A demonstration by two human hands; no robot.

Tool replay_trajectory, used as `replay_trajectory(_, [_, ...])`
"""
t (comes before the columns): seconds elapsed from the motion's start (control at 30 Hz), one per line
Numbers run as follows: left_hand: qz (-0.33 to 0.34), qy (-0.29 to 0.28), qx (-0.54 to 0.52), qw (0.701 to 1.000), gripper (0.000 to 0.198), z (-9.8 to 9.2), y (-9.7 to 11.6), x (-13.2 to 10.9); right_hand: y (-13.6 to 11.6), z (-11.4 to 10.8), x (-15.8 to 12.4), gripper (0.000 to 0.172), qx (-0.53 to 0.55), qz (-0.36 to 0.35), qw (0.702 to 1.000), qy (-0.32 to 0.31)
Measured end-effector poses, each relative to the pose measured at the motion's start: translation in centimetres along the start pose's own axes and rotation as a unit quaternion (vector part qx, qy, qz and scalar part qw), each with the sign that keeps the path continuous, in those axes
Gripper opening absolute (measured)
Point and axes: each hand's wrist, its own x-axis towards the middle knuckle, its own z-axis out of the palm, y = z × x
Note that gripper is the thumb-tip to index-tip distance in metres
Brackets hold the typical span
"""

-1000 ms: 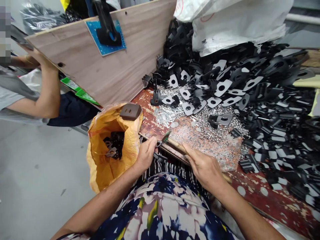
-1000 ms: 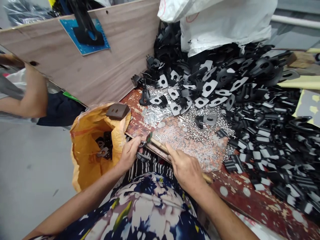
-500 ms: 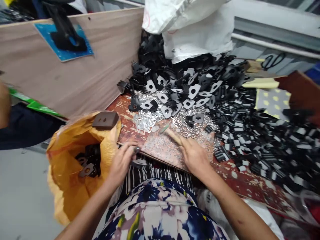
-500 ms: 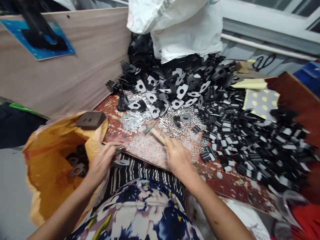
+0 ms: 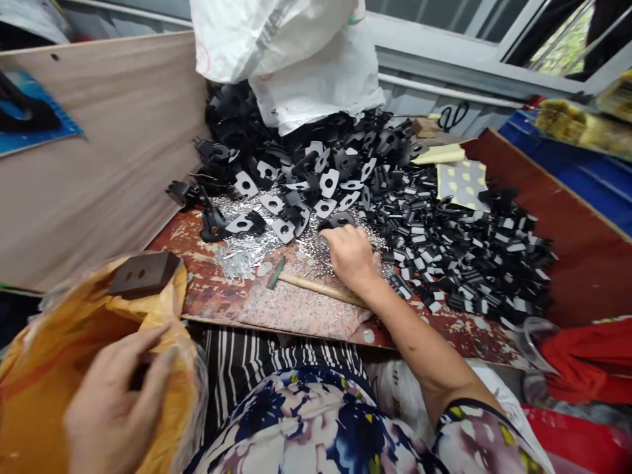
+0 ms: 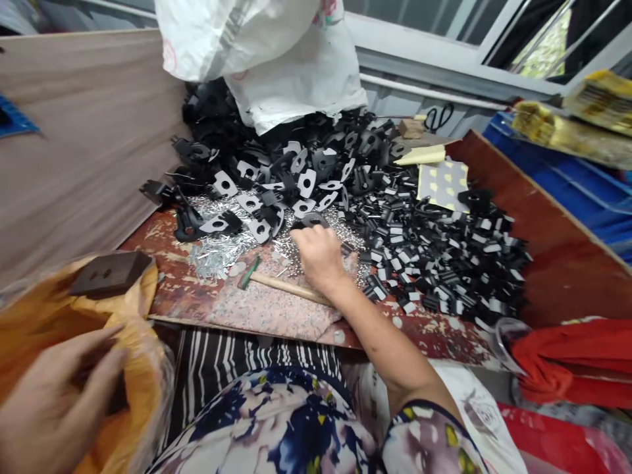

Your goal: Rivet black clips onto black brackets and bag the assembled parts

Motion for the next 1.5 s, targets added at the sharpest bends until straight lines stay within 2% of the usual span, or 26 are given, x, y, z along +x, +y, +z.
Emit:
replay_trajectory(0.07, [0.084, -0.016, -0.053, 0.995, 0.047, 2.9, 3.9, 0.2, -2.8, -0.7, -1.2, 0.03, 0.039, -0.079, 0.996, 0.023])
replay_trajectory(0.13, [0.155, -0.021, -0.088, 0.984, 0.058, 5.7, 6.4, 0.6, -5.6, -1.7, -2.9, 0.028, 0.122, -0.177, 0.977, 0.004])
replay_trajectory(0.2, [0.217, -0.037, -0.089, 0.971, 0.042, 7.9, 7.2, 1.0, -6.8, -2.5, -4.4, 0.025, 0.217, -0.224, 0.949, -0.054])
replay_trajectory(0.23, [0.242, -0.05, -0.078, 0.966, 0.027, 8.8, 7.2, 1.3, -6.4, -2.9, -5.0, 0.025, 0.253, -0.211, 0.941, -0.077])
replay_trajectory(0.27, [0.26, -0.062, -0.063, 0.962, 0.018, 9.3, 7.0, 1.4, -5.3, -3.1, -5.4, 0.026, 0.273, -0.173, 0.943, -0.084])
replay_trajectory(0.33, [0.265, -0.084, -0.038, 0.96, 0.029, 9.9, 6.6, 1.6, -1.2, -3.1, -5.6, 0.033, 0.248, -0.059, 0.965, -0.058])
replay_trajectory(0.4, [0.234, -0.111, -0.035, 0.965, 0.037, 9.8, 6.6, 1.7, 4.0, -2.3, -5.6, 0.047, 0.133, 0.027, 0.991, -0.022])
replay_trajectory(0.5, [0.172, -0.141, -0.088, 0.971, 0.039, 9.2, 7.3, 2.0, 10.4, -0.3, -5.5, 0.05, 0.042, 0.015, 0.997, -0.061])
replay_trajectory(0.53, [0.146, -0.138, -0.115, 0.973, 0.038, 8.9, 7.5, 2.1, 11.6, 0.4, -5.4, 0.048, 0.034, 0.007, 0.997, -0.067])
replay_trajectory(0.6, [0.078, -0.119, -0.176, 0.974, 0.033, 8.5, 7.7, 2.4, 12.4, 1.1, -5.3, 0.04, 0.032, 0.009, 0.998, -0.047])
replay_trajectory(0.67, [-0.012, -0.113, -0.255, 0.96, 0.028, 8.0, 8.0, 2.5, 11.3, 0.7, -5.1, 0.033, 0.039, 0.03, 0.999, 0.014])
replay_trajectory(0.7, [-0.064, -0.123, -0.305, 0.942, 0.026, 7.8, 8.2, 2.5, 10.1, 0.2, -5.0, 0.03, 0.052, 0.041, 0.996, 0.055])
replay_trajectory(0.77, [-0.172, -0.171, -0.415, 0.877, 0.025, 7.4, 9.2, 2.3, 6.6, -1.1, -5.0, 0.025, 0.107, 0.051, 0.985, 0.126])
replay_trajectory(0.83, [-0.254, -0.23, -0.511, 0.789, 0.027, 7.2, 10.7, 2.1, 2.4, -2.3, -5.1, 0.024, 0.194, 0.038, 0.969, 0.145])
replay_trajectory(0.9, [-0.279, -0.273, -0.576, 0.718, 0.026, 7.3, 12.4, 1.9, -1.8, -2.8, -5.5, 0.023, 0.269, 0.019, 0.955, 0.122])
replay_trajectory(0.97, [-0.263, -0.288, -0.622, 0.679, 0.023, 7.5, 13.7, 1.9, -5.0, -2.6, -6.0, 0.025, 0.317, 0.006, 0.942, 0.109])
replay_trajectory(1.03, [-0.24, -0.283, -0.652, 0.661, 0.019, 7.7, 14.3, 1.9, -6.8, -2.0, -6.4, 0.028, 0.347, 0.006, 0.931, 0.113])
replay_trajectory(1.1, [-0.225, -0.271, -0.667, 0.657, 0.018, 7.8, 14.3, 1.8, -7.6, -1.4, -6.7, 0.03, 0.364, 0.014, 0.924, 0.117])
replay_trajectory(1.2, [-0.209, -0.266, -0.675, 0.655, 0.02, 7.7, 14.0, 1.7, -7.7, -0.9, -6.8, 0.032, 0.384, 0.03, 0.916, 0.108])
replay_trajectory(1.33, [-0.216, -0.269, -0.682, 0.644, 0.021, 7.2, 13.8, 1.5, -7.7, -0.7, -6.9, 0.027, 0.428, 0.092, 0.893, 0.108])
replay_trajectory(1.4, [-0.218, -0.271, -0.683, 0.643, 0.02, 7.2, 13.7, 1.5, -7.7, -0.7, -7.1, 0.029, 0.423, 0.087, 0.895, 0.112])
replay_trajectory(1.5, [-0.203, -0.277, -0.673, 0.655, 0.02, 7.4, 13.5, 1.5, -8.1, -1.0, -7.5, 0.038, 0.377, 0.041, 0.918, 0.12])
